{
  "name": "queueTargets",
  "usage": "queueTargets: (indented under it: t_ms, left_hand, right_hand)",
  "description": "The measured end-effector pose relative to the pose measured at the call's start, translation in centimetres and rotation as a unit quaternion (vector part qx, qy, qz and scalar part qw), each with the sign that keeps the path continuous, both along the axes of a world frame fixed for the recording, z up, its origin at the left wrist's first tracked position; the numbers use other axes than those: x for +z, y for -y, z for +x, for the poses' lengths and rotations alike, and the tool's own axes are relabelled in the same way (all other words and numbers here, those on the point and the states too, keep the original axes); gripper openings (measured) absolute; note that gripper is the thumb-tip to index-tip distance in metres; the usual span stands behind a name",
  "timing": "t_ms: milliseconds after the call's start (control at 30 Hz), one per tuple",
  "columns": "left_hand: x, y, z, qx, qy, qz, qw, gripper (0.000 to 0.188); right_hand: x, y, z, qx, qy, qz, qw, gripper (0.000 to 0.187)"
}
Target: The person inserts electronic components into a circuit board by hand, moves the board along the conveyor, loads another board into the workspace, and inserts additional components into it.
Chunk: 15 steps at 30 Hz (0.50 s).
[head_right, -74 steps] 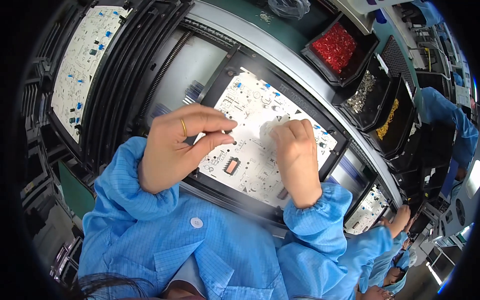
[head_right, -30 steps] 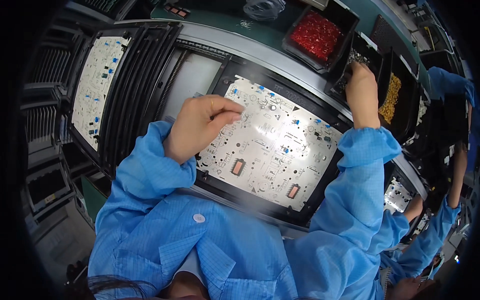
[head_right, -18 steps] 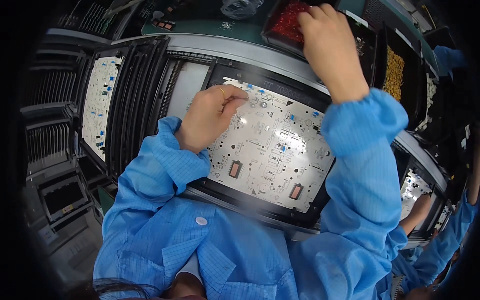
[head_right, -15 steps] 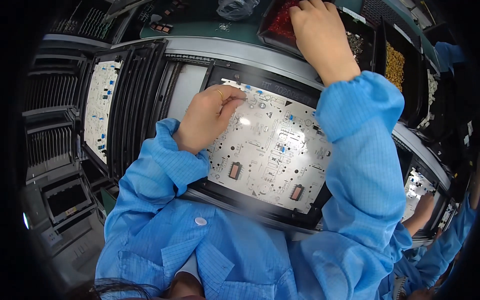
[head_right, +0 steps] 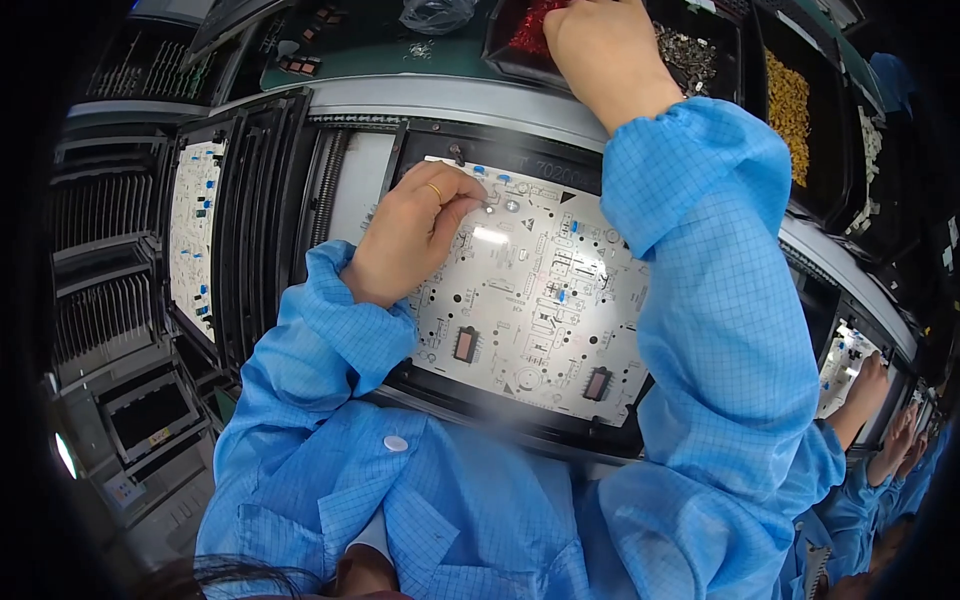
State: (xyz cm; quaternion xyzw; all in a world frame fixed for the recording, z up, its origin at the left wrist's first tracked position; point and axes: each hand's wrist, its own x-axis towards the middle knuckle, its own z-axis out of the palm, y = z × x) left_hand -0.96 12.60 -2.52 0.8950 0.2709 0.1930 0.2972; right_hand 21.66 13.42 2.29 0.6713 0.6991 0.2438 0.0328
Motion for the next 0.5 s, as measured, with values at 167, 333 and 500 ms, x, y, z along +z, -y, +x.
queueTargets:
  t_ms: [167,333,500]
  left_hand:
    - [0.3,0.2,0.0,-0.011,-0.010,0.006,1.000,0.014]
    - [0.3,0.2,0.1,-0.027,-0.029,0.037,0.999,0.015]
    - [0.4,0.1,0.1,-0.031,-0.032,0.031,0.999,0.015]
  right_hand:
    - [-0.7,-0.2,0.4,0.005,0.000,0.004,1.000,0.011]
    - [-0.6,-0.1,0.1,0.003,0.001,0.009,1.000,0.011]
    - [-1.8,-0.7,0.9,0.009,-0.008,0.023,1.000,0.011]
